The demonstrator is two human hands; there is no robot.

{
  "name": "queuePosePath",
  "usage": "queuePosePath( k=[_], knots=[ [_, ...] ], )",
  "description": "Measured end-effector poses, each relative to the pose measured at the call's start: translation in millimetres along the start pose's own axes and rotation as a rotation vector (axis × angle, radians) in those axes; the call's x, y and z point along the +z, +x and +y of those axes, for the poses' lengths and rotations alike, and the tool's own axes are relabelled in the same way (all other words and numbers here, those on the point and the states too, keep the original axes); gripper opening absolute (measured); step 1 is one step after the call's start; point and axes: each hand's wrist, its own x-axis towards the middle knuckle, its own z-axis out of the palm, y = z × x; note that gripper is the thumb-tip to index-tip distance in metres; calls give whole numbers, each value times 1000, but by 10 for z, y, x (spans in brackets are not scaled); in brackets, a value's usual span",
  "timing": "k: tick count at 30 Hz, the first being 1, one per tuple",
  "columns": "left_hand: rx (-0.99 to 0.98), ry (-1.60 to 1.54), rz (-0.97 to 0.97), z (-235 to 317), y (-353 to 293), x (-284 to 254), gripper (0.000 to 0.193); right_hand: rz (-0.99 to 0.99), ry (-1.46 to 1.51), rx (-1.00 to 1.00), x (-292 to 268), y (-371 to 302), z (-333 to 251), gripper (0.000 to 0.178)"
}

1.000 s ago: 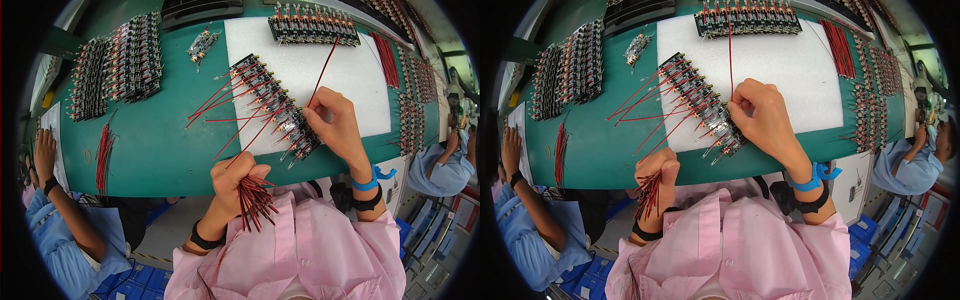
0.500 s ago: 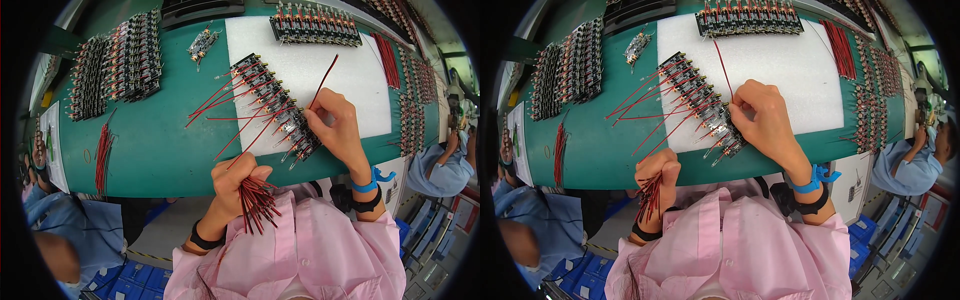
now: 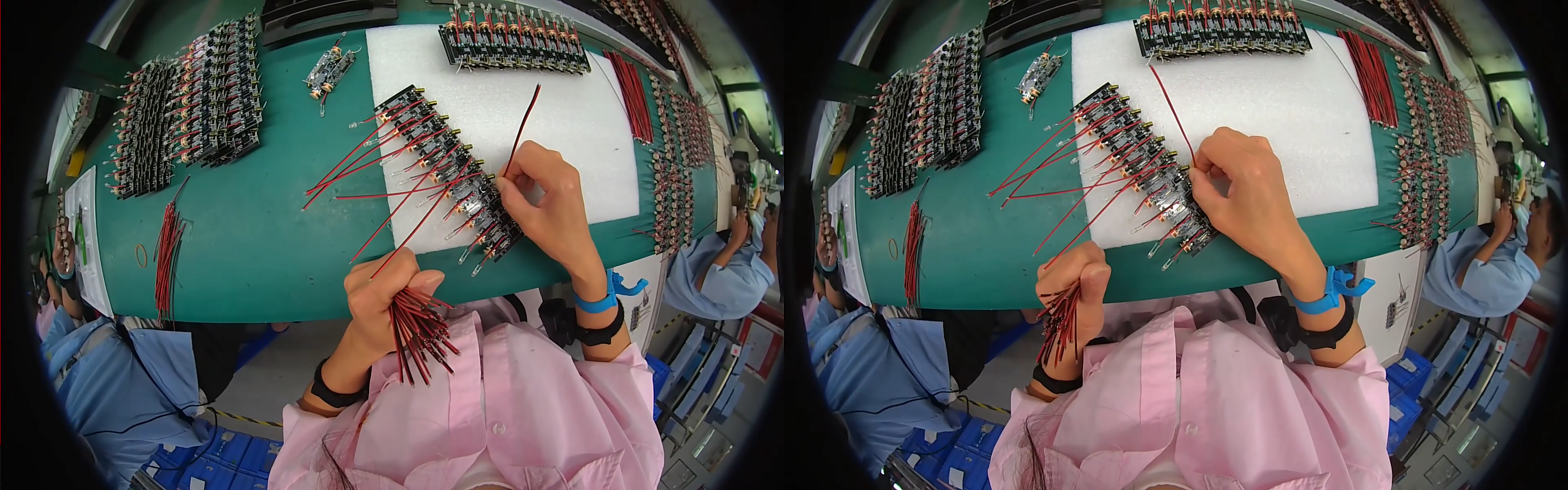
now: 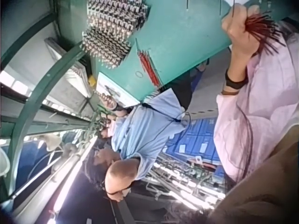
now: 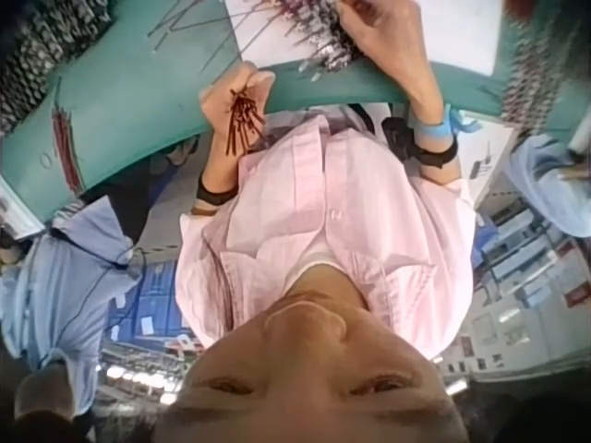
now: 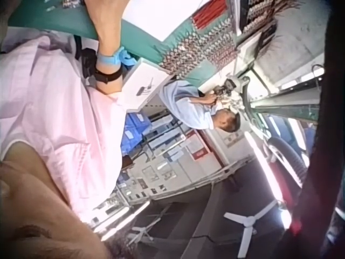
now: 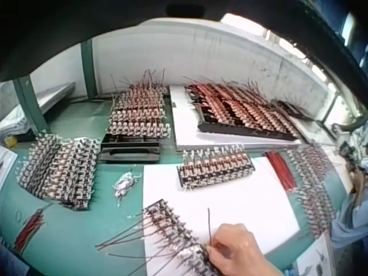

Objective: Manually inserting red wires into a multi-pin connector block on an electronics assembly line.

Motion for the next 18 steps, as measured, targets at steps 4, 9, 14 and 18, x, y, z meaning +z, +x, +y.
queuePosePath(
  k=[4, 9, 14, 18],
  knots=[
    [6, -2, 12, -20, -1, 10, 33, 17, -10, 10, 15, -14, 0, 9],
    [15, -4, 18, -35, -15, 11, 35, 35, 30, 21, 34, -39, 26, 11],
    [182, 80, 15, -88, -77, 61, 31, 15, 79, 38, -12, -19, 22, 11],
    [354, 236, -28, -23, -47, 114, 23, 10, 85, 71, -5, -13, 22, 11]
  ],
)
